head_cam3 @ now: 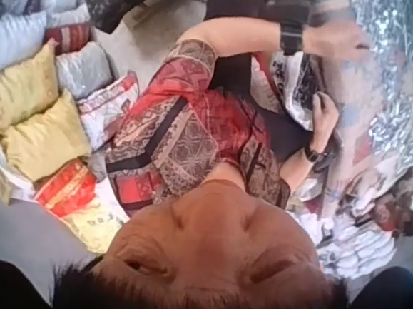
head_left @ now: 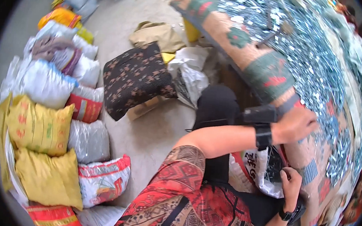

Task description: Assembling bolts by putting washers on them for industrial use.

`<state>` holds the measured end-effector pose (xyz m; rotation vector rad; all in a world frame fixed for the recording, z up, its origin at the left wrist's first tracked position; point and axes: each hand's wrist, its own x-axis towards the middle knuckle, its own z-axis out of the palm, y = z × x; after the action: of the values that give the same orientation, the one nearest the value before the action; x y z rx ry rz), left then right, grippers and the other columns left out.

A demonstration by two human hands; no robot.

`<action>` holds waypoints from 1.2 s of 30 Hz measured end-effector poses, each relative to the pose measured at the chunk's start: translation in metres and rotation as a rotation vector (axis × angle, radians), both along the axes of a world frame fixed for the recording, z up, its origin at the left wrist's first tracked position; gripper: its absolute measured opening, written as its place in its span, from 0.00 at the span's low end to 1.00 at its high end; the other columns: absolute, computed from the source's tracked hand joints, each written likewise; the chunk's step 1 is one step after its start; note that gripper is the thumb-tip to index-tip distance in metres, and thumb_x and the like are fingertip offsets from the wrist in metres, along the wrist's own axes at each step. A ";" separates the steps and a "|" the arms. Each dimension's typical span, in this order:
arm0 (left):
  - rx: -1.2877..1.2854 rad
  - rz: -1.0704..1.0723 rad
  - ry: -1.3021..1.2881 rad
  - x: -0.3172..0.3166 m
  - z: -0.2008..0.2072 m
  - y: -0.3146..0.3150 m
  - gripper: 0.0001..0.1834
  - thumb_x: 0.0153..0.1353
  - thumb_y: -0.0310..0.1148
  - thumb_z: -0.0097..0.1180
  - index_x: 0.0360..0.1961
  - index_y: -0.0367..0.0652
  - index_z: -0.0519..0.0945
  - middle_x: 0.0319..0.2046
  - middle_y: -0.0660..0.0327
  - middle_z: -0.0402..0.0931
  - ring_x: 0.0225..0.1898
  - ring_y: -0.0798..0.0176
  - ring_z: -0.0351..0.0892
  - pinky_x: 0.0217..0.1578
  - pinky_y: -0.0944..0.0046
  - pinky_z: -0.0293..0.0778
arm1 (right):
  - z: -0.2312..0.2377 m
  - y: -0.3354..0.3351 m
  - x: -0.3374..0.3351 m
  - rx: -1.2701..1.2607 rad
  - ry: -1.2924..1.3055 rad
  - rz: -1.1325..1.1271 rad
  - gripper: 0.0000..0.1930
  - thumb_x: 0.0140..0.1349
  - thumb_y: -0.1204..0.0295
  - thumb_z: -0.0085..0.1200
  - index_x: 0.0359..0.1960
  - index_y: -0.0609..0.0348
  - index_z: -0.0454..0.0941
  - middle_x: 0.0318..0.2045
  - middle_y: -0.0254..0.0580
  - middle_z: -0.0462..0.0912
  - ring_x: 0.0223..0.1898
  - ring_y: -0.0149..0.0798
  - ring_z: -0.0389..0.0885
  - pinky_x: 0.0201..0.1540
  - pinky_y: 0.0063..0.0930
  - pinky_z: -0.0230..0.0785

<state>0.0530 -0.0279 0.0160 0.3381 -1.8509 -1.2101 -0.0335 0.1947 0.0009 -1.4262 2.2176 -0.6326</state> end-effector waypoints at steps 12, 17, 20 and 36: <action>0.357 0.286 0.227 0.042 -0.024 -0.022 0.15 0.54 0.37 0.56 0.18 0.37 0.76 0.19 0.46 0.74 0.24 0.42 0.76 0.27 0.48 0.68 | 0.018 -0.074 0.033 0.174 -0.032 0.175 0.10 0.60 0.73 0.56 0.39 0.69 0.78 0.30 0.46 0.82 0.31 0.36 0.80 0.37 0.27 0.71; 0.414 0.383 0.255 0.038 -0.035 -0.026 0.15 0.53 0.38 0.55 0.17 0.38 0.76 0.19 0.45 0.73 0.26 0.40 0.76 0.28 0.46 0.69 | 0.027 -0.105 0.051 0.293 -0.001 0.212 0.10 0.62 0.74 0.54 0.39 0.71 0.78 0.31 0.45 0.82 0.34 0.33 0.78 0.40 0.26 0.69; 0.441 0.420 0.308 0.039 -0.037 -0.030 0.15 0.53 0.37 0.54 0.16 0.38 0.75 0.18 0.45 0.73 0.25 0.40 0.76 0.28 0.45 0.68 | 0.031 -0.120 0.052 0.296 -0.015 0.265 0.10 0.63 0.73 0.53 0.41 0.70 0.76 0.31 0.39 0.80 0.33 0.29 0.76 0.39 0.22 0.69; 0.525 0.436 0.232 0.018 -0.043 -0.019 0.16 0.50 0.40 0.58 0.15 0.38 0.76 0.16 0.47 0.73 0.22 0.44 0.76 0.25 0.48 0.67 | 0.042 -0.141 0.044 0.395 0.017 0.248 0.11 0.66 0.71 0.51 0.42 0.69 0.75 0.30 0.37 0.79 0.28 0.26 0.73 0.32 0.21 0.67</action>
<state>0.0712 -0.0466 -0.0270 0.8081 -1.1609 -1.3386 0.0109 0.0541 0.0426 -1.4599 1.9901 -0.0909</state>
